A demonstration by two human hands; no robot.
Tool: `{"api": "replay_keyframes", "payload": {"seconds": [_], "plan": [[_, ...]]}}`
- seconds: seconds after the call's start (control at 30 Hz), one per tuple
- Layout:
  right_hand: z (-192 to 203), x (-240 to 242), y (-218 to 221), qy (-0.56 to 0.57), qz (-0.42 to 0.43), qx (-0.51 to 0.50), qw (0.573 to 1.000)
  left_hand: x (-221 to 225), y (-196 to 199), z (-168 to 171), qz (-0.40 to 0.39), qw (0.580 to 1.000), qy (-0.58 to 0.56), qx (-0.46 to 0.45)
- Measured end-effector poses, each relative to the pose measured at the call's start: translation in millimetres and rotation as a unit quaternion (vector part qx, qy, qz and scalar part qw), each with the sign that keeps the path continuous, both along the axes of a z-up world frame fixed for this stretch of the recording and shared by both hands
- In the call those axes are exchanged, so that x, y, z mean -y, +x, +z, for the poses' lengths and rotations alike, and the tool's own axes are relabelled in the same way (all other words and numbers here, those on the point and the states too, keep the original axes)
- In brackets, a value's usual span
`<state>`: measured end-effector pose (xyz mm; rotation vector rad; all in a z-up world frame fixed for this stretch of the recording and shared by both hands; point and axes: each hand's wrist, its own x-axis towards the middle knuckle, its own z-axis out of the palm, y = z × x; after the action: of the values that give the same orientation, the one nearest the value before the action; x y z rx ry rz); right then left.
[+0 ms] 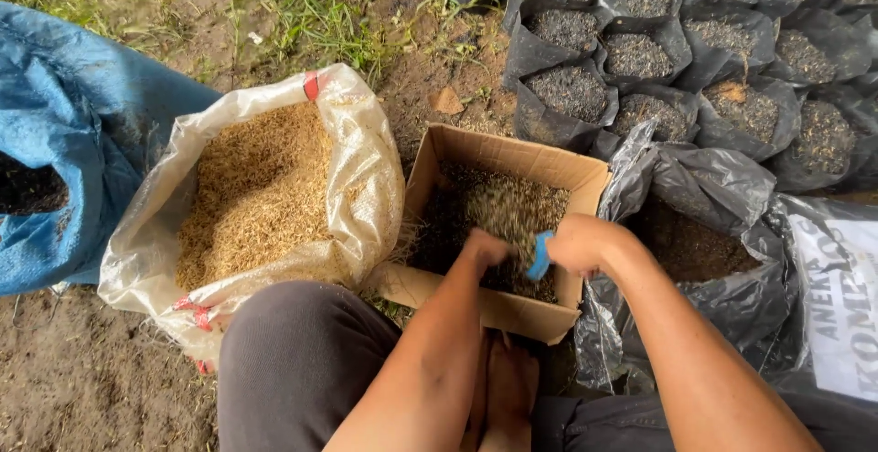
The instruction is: Mixing rice husks and soil components in a cardboard box to prepare a planting medium.
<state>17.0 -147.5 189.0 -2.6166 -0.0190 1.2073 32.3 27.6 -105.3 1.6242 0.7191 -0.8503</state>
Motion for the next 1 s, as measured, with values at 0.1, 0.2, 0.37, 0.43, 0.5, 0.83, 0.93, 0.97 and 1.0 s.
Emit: {"api": "replay_keyframes", "payload": {"seconds": [0.1,0.2,0.37,0.43,0.5,0.83,0.93,0.97,1.0], "plan": [[16.9,1.2,7.8,-0.005,0.030,0.035,0.999,-0.3,11.0,4.0,0.029,0.991,0.079,0.105],[76.7,-26.8,-5.4,-0.069,0.000,0.091,0.993,-0.3,11.5,44.0,0.064,0.979,0.098,0.166],[11.0,-16.4,10.0,-0.084,-0.009,0.193,0.978,-1.2,-31.0,222.6,-0.013,0.983,0.143,0.111],[-22.3,-12.6,8.2,-0.094,-0.002,0.217,0.972,-5.2,-48.3,267.2,-0.067,0.983,0.161,0.055],[-43.9,-10.6,2.2,-0.126,0.024,0.276,0.952,-7.2,-57.3,272.8,-0.161,0.965,0.204,-0.021],[-52.2,-27.6,-21.7,-0.142,0.104,0.126,0.976,18.6,-28.9,95.5,-0.278,0.933,0.199,-0.114],[-53.4,-16.7,-14.1,-0.104,0.111,-0.007,0.988,12.9,-29.9,58.5,-0.217,0.957,0.159,-0.104],[-52.9,-10.7,-5.6,-0.077,0.105,-0.012,0.991,8.5,-26.5,48.6,-0.177,0.976,0.097,-0.082],[-52.1,-4.6,3.0,-0.050,0.099,-0.018,0.994,4.4,-23.0,39.1,-0.136,0.988,0.033,-0.060]]}}
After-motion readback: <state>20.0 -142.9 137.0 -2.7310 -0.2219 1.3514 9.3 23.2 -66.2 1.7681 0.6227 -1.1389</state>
